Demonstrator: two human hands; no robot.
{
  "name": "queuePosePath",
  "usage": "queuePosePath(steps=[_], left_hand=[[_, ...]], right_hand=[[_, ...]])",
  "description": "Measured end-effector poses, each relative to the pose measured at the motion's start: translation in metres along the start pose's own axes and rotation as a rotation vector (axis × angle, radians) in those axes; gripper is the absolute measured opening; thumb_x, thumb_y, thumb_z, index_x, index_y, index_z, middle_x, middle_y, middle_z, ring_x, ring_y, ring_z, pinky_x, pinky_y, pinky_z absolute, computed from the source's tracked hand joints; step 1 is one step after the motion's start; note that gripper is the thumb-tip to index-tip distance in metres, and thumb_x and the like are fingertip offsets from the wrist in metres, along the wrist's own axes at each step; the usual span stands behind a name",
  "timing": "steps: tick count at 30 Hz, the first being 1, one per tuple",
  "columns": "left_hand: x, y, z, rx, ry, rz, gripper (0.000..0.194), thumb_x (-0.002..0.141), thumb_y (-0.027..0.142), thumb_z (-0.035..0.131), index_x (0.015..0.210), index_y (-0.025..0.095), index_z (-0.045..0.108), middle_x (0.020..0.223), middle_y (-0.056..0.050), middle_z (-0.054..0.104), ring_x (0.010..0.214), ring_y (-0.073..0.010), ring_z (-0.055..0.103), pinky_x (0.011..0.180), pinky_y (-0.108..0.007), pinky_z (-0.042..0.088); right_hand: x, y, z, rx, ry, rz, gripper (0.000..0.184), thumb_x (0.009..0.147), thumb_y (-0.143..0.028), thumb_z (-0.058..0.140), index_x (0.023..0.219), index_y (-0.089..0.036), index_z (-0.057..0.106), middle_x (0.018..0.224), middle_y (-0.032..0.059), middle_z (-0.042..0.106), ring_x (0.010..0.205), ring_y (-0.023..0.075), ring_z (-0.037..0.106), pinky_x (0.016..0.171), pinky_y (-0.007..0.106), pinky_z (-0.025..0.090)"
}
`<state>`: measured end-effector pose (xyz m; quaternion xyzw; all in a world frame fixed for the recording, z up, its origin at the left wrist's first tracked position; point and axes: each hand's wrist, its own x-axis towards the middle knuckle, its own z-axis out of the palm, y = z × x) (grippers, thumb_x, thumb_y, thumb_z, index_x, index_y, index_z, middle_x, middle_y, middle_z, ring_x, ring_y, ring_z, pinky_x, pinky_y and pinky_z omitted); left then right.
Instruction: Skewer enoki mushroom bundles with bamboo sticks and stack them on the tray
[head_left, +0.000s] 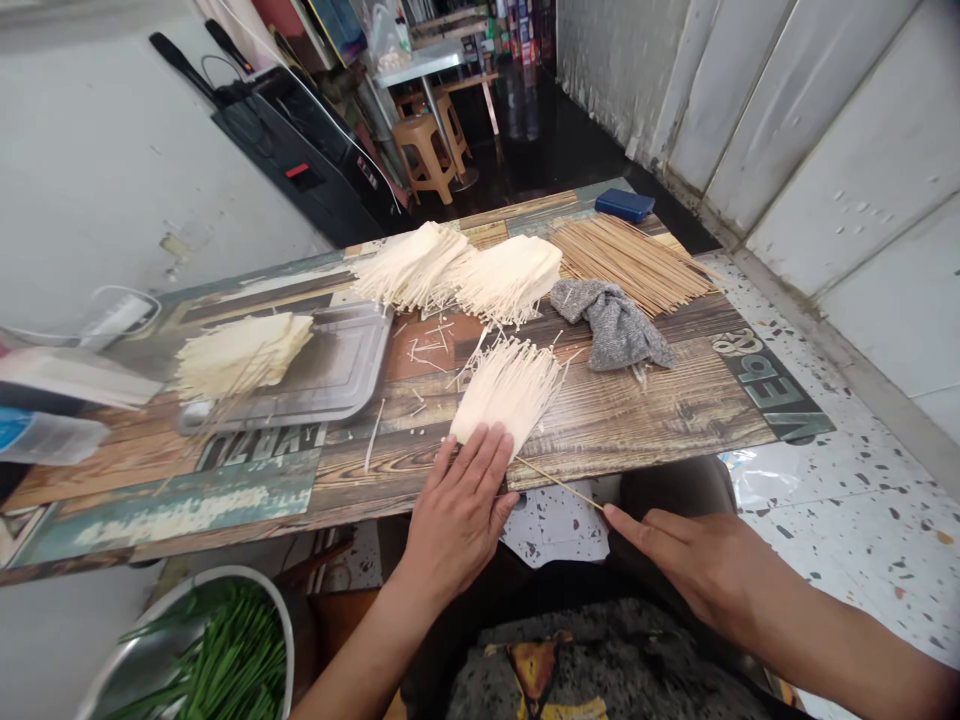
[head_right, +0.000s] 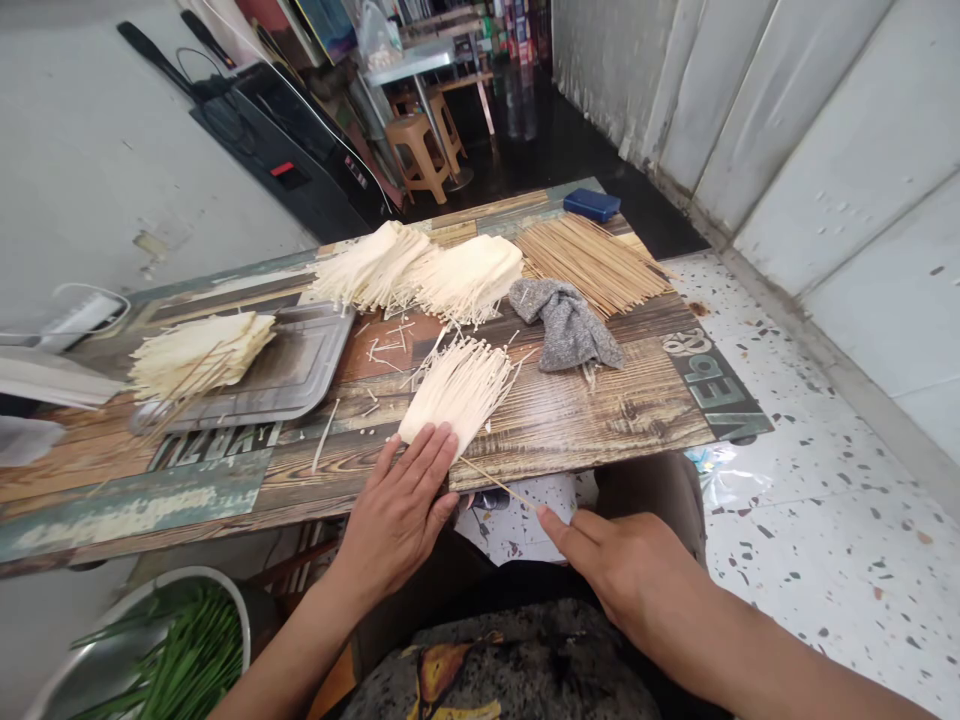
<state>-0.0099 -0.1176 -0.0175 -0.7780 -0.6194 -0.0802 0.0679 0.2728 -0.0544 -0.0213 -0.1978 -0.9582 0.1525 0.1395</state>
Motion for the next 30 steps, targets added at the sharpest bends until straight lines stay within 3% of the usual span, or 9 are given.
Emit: queuePosePath(steps=[17, 30], left_hand=[[-0.001, 0.0, 0.001, 0.002, -0.013, 0.002, 0.055, 0.096, 0.032, 0.041, 0.147, 0.015, 0.03, 0.149, -0.007, 0.042, 0.141, -0.0215, 0.032, 0.119, -0.043, 0.014], [0.0, 0.001, -0.002, -0.009, -0.024, -0.005, 0.051, 0.097, 0.032, 0.04, 0.144, 0.013, 0.036, 0.148, -0.006, 0.042, 0.14, -0.0212, 0.033, 0.119, -0.044, 0.01]], right_hand=[[0.004, 0.001, 0.001, 0.044, -0.035, 0.0, 0.061, 0.083, -0.001, 0.035, 0.143, -0.013, 0.032, 0.086, 0.0033, 0.063, 0.064, 0.0152, 0.06, 0.055, 0.028, 0.045], [0.009, 0.006, 0.01, 0.046, 0.049, -0.046, 0.045, 0.093, -0.006, 0.032, 0.138, -0.01, 0.036, 0.084, 0.0031, 0.064, 0.062, 0.0149, 0.06, 0.051, 0.028, 0.044]])
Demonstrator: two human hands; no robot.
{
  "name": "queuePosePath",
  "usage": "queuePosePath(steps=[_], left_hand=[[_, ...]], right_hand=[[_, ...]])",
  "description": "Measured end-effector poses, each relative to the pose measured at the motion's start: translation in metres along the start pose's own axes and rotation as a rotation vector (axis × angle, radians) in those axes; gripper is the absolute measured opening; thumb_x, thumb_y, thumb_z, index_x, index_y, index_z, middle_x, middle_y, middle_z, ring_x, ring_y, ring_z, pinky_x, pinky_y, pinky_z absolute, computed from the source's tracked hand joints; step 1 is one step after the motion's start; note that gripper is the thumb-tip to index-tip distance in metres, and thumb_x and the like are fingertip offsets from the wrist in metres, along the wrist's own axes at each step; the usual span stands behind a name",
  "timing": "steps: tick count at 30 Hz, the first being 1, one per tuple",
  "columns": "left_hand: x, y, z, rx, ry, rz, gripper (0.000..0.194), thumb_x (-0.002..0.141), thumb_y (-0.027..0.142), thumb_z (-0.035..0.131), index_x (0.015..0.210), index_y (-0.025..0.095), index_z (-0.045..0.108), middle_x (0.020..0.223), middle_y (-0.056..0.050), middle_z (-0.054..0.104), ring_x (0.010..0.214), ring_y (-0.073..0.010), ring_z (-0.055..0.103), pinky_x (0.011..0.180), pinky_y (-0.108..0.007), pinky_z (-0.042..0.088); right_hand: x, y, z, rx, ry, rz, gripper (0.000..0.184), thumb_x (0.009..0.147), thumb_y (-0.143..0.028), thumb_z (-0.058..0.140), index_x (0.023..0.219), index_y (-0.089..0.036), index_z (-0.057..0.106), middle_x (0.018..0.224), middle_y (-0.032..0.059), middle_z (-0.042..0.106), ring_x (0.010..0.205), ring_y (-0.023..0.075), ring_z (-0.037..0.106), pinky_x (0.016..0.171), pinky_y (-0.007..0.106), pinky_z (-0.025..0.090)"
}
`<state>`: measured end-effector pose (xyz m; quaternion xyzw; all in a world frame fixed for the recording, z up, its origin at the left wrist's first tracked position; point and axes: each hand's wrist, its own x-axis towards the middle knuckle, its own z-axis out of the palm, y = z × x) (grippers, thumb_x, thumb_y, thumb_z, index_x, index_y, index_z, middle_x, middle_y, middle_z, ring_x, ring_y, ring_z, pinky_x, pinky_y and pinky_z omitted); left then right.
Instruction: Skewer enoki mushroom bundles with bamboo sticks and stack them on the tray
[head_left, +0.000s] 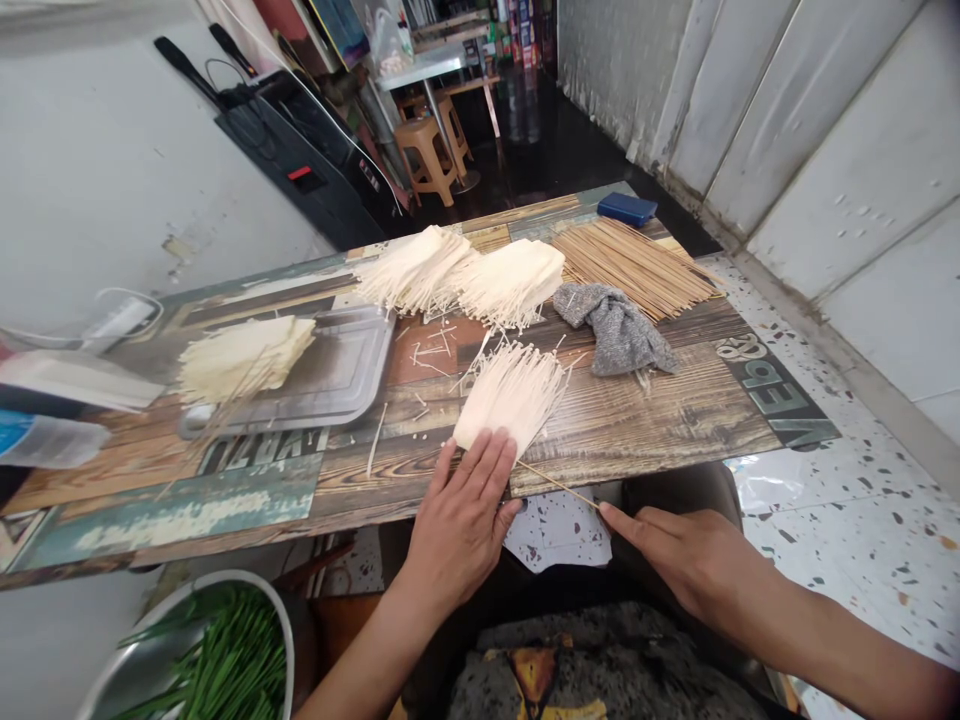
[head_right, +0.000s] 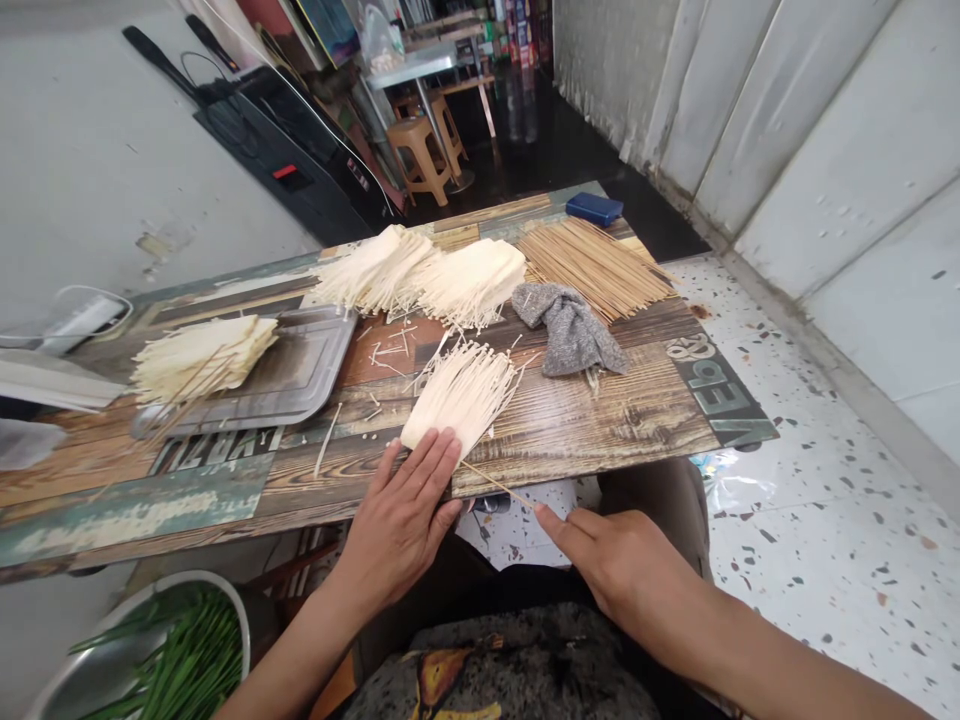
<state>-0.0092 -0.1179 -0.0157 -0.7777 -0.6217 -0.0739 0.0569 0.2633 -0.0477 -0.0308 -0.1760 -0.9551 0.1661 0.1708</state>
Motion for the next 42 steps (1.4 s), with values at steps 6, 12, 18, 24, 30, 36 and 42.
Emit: queuePosePath(steps=[6, 12, 18, 24, 30, 36, 42], left_hand=[[0.0, 0.0, 0.0, 0.014, -0.009, 0.002, 0.053, 0.097, 0.031, 0.04, 0.147, 0.014, 0.032, 0.149, -0.006, 0.04, 0.141, -0.0216, 0.032, 0.119, -0.045, 0.011], [-0.001, -0.001, 0.0, 0.055, -0.037, 0.016, 0.056, 0.096, 0.029, 0.041, 0.148, 0.014, 0.027, 0.151, -0.006, 0.038, 0.142, -0.0218, 0.029, 0.119, -0.046, 0.011], [-0.001, -0.001, 0.0, 0.068, -0.033, 0.032, 0.057, 0.096, 0.028, 0.04, 0.149, 0.013, 0.025, 0.151, -0.007, 0.038, 0.142, -0.0223, 0.029, 0.119, -0.046, 0.009], [-0.001, -0.001, 0.0, 0.069, -0.022, 0.037, 0.06, 0.096, 0.027, 0.04, 0.151, 0.015, 0.019, 0.15, -0.007, 0.039, 0.141, -0.0226, 0.031, 0.119, -0.046, 0.011], [0.0, -0.001, -0.002, 0.084, -0.046, 0.038, 0.059, 0.096, 0.026, 0.041, 0.15, 0.013, 0.022, 0.151, -0.008, 0.037, 0.142, -0.0225, 0.028, 0.119, -0.047, 0.011], [-0.001, -0.001, -0.003, 0.092, -0.064, 0.041, 0.056, 0.096, 0.026, 0.041, 0.148, 0.01, 0.026, 0.152, -0.008, 0.035, 0.143, -0.022, 0.026, 0.119, -0.047, 0.008], [-0.001, -0.002, -0.001, 0.07, -0.048, 0.028, 0.055, 0.096, 0.026, 0.041, 0.148, 0.012, 0.028, 0.151, -0.007, 0.037, 0.143, -0.0211, 0.026, 0.119, -0.046, 0.008]], right_hand=[[0.008, -0.003, 0.001, 0.067, 0.019, 0.016, 0.049, 0.09, -0.003, 0.031, 0.138, -0.012, 0.036, 0.081, 0.0033, 0.064, 0.061, 0.0155, 0.057, 0.052, 0.027, 0.045], [0.008, -0.002, 0.005, 0.111, 0.024, 0.032, 0.048, 0.089, -0.004, 0.034, 0.136, -0.01, 0.039, 0.083, 0.0057, 0.065, 0.064, 0.0172, 0.06, 0.055, 0.029, 0.048], [0.01, -0.003, 0.006, 0.136, -0.007, 0.035, 0.047, 0.09, -0.005, 0.034, 0.136, -0.007, 0.041, 0.088, 0.009, 0.067, 0.067, 0.0194, 0.062, 0.057, 0.032, 0.051], [0.012, -0.003, 0.005, 0.144, -0.03, 0.053, 0.047, 0.088, -0.003, 0.033, 0.134, -0.007, 0.045, 0.089, 0.0105, 0.068, 0.068, 0.0205, 0.063, 0.057, 0.033, 0.053], [0.016, -0.002, 0.004, 0.127, -0.039, 0.044, 0.047, 0.088, -0.002, 0.032, 0.133, -0.005, 0.046, 0.087, 0.0103, 0.068, 0.07, 0.0199, 0.065, 0.059, 0.032, 0.053], [0.02, -0.003, 0.003, 0.112, -0.023, 0.025, 0.045, 0.089, -0.003, 0.031, 0.131, -0.005, 0.047, 0.084, 0.0088, 0.066, 0.066, 0.0186, 0.062, 0.055, 0.03, 0.052], [0.026, -0.004, 0.003, 0.108, -0.023, 0.021, 0.046, 0.089, -0.002, 0.029, 0.131, -0.004, 0.047, 0.083, 0.0081, 0.066, 0.066, 0.0182, 0.063, 0.056, 0.03, 0.051]])
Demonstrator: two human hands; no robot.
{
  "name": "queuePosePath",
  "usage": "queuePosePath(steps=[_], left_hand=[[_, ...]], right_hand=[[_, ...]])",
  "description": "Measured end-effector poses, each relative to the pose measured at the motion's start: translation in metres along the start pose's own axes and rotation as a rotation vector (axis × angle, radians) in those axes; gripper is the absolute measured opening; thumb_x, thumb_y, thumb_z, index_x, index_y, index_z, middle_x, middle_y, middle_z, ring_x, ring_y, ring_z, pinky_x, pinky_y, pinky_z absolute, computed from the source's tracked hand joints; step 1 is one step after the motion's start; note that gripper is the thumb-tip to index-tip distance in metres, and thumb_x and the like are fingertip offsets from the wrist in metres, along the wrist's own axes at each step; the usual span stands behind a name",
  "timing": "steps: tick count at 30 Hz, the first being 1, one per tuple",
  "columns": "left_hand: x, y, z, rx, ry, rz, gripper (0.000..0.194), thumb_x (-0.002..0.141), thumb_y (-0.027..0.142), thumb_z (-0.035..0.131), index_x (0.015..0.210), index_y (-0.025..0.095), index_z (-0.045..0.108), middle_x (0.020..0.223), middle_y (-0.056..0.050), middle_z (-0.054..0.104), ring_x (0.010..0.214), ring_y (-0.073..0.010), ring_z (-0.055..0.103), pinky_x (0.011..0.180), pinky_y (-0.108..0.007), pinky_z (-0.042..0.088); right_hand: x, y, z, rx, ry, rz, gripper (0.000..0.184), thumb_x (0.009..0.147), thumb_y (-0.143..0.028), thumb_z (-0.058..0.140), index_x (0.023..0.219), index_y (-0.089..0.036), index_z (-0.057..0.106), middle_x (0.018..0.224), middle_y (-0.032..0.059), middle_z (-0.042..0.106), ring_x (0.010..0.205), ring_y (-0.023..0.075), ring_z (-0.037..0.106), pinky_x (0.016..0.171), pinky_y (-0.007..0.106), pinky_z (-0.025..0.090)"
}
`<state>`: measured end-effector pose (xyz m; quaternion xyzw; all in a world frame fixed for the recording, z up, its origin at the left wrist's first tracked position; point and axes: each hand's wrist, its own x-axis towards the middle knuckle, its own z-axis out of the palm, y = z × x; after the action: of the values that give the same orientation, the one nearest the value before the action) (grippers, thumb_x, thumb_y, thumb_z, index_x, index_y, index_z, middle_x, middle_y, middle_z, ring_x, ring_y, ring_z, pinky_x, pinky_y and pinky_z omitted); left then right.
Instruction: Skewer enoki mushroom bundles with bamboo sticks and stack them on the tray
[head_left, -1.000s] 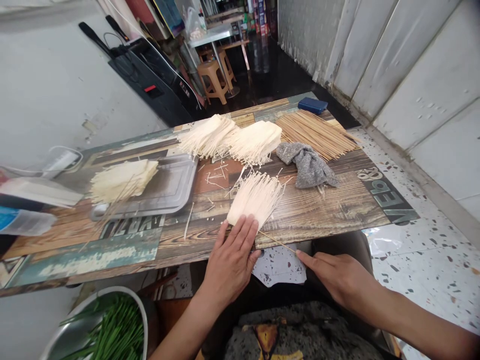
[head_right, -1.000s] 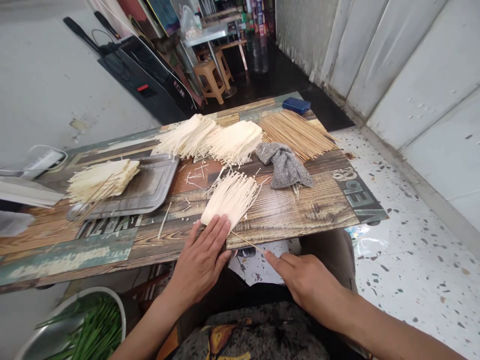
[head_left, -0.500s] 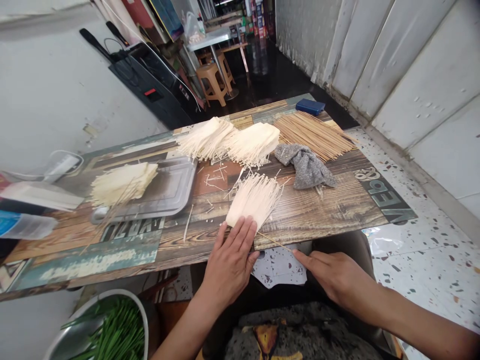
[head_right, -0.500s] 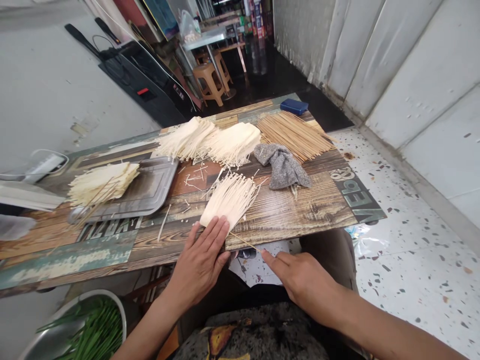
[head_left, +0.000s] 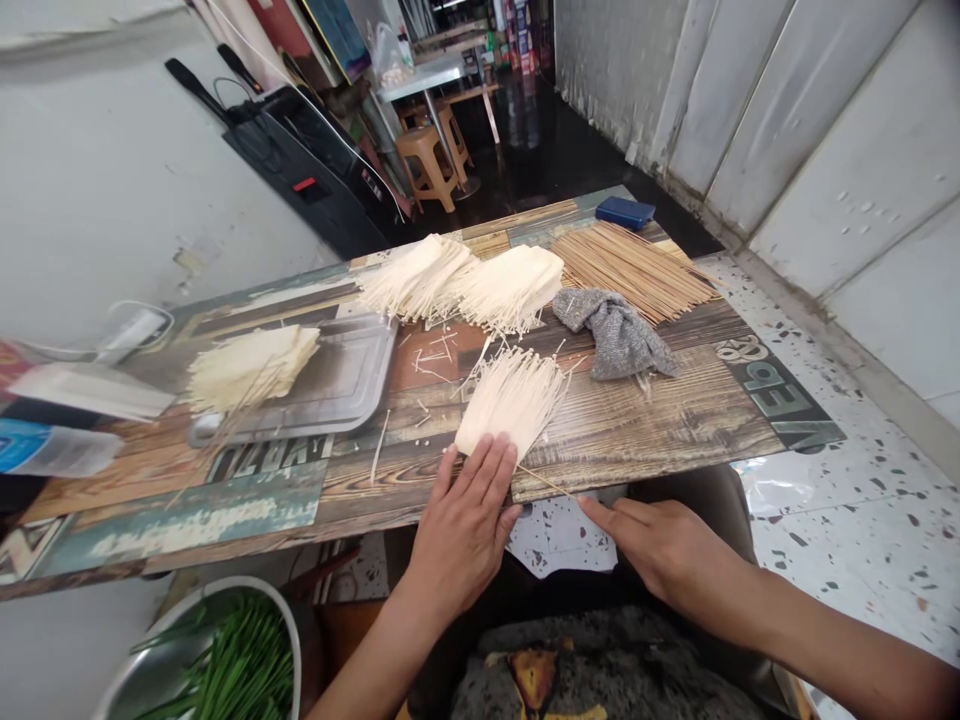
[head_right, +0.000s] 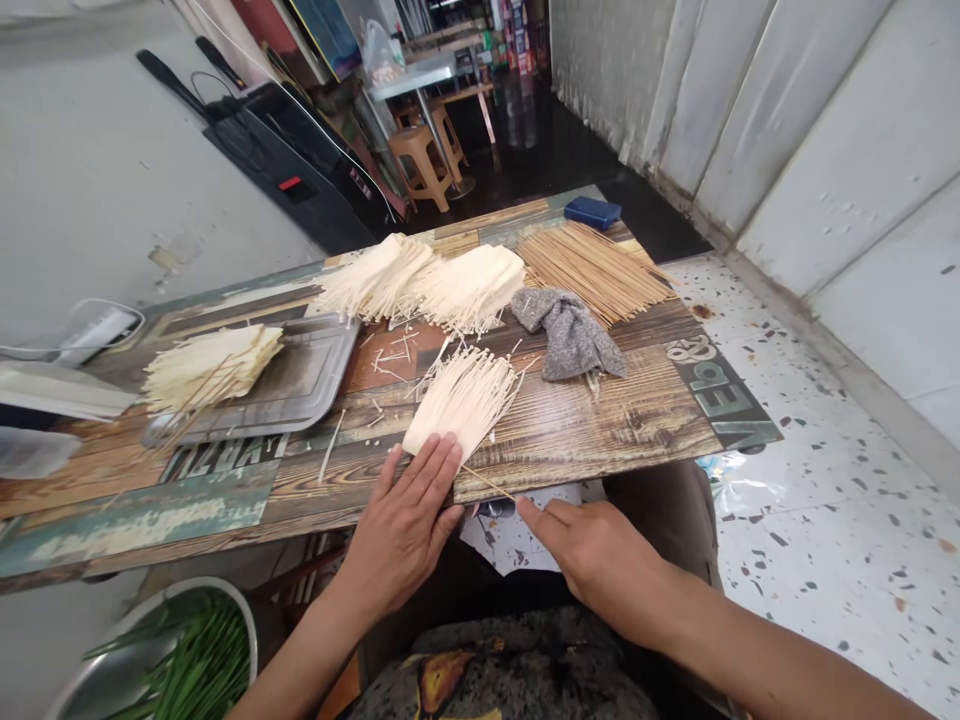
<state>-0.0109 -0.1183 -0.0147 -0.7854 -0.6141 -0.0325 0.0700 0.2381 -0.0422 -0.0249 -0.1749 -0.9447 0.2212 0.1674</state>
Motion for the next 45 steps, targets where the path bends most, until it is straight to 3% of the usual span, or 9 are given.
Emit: queuePosePath(steps=[13, 18, 30, 34, 37, 41, 45], left_hand=[[-0.001, 0.0, 0.003, 0.001, 0.022, 0.018, 0.058, 0.095, 0.026, 0.041, 0.148, 0.008, 0.025, 0.152, -0.011, 0.037, 0.145, -0.0226, 0.021, 0.117, -0.042, 0.02], [0.0, -0.001, 0.003, -0.018, 0.025, 0.02, 0.059, 0.095, 0.026, 0.042, 0.149, 0.008, 0.023, 0.152, -0.012, 0.035, 0.145, -0.0229, 0.02, 0.117, -0.042, 0.023], [0.001, -0.001, 0.005, -0.047, 0.027, 0.017, 0.065, 0.095, 0.026, 0.043, 0.151, 0.01, 0.014, 0.153, -0.014, 0.034, 0.145, -0.0245, 0.02, 0.115, -0.045, 0.029], [0.002, 0.0, 0.003, -0.064, 0.021, 0.013, 0.066, 0.095, 0.027, 0.043, 0.152, 0.011, 0.012, 0.153, -0.014, 0.034, 0.145, -0.0247, 0.02, 0.114, -0.045, 0.029], [-0.001, -0.001, -0.002, -0.093, 0.022, -0.011, 0.072, 0.095, 0.035, 0.045, 0.152, 0.012, 0.008, 0.154, -0.015, 0.031, 0.145, -0.0257, 0.019, 0.115, -0.047, 0.028], [-0.008, -0.011, -0.004, -0.097, 0.07, -0.156, 0.075, 0.095, 0.041, 0.044, 0.152, 0.011, 0.006, 0.156, -0.018, 0.024, 0.146, -0.0288, 0.015, 0.115, -0.051, 0.025], [-0.012, -0.022, -0.001, -0.09, 0.038, -0.12, 0.066, 0.097, 0.035, 0.04, 0.152, 0.015, 0.01, 0.153, -0.015, 0.032, 0.144, -0.0252, 0.023, 0.114, -0.049, 0.028]], right_hand=[[0.014, -0.002, 0.004, -0.027, 0.011, 0.007, 0.048, 0.084, -0.001, 0.033, 0.128, -0.006, 0.051, 0.079, 0.0087, 0.066, 0.065, 0.0186, 0.061, 0.054, 0.029, 0.049], [0.017, -0.002, 0.007, -0.033, -0.005, -0.003, 0.05, 0.081, 0.001, 0.032, 0.127, -0.001, 0.051, 0.086, 0.0129, 0.068, 0.071, 0.0211, 0.065, 0.058, 0.032, 0.053], [0.03, -0.003, 0.005, -0.012, -0.018, 0.022, 0.047, 0.084, -0.001, 0.033, 0.125, -0.007, 0.055, 0.089, 0.0129, 0.07, 0.077, 0.0201, 0.065, 0.065, 0.032, 0.053], [0.033, -0.003, 0.006, -0.022, 0.004, 0.002, 0.045, 0.086, -0.002, 0.031, 0.123, -0.003, 0.056, 0.088, 0.0139, 0.07, 0.077, 0.0201, 0.065, 0.065, 0.032, 0.053], [0.032, -0.002, 0.008, -0.058, 0.007, 0.008, 0.045, 0.085, -0.002, 0.033, 0.124, -0.003, 0.055, 0.089, 0.013, 0.07, 0.075, 0.0198, 0.064, 0.064, 0.032, 0.053], [0.021, -0.003, 0.007, -0.112, 0.008, 0.043, 0.049, 0.084, -0.002, 0.036, 0.132, -0.005, 0.049, 0.092, 0.0126, 0.069, 0.073, 0.0201, 0.065, 0.062, 0.032, 0.052], [0.007, -0.003, 0.003, -0.16, -0.046, 0.066, 0.056, 0.082, 0.0, 0.036, 0.137, -0.007, 0.044, 0.087, 0.0101, 0.067, 0.071, 0.0201, 0.064, 0.059, 0.031, 0.05]])
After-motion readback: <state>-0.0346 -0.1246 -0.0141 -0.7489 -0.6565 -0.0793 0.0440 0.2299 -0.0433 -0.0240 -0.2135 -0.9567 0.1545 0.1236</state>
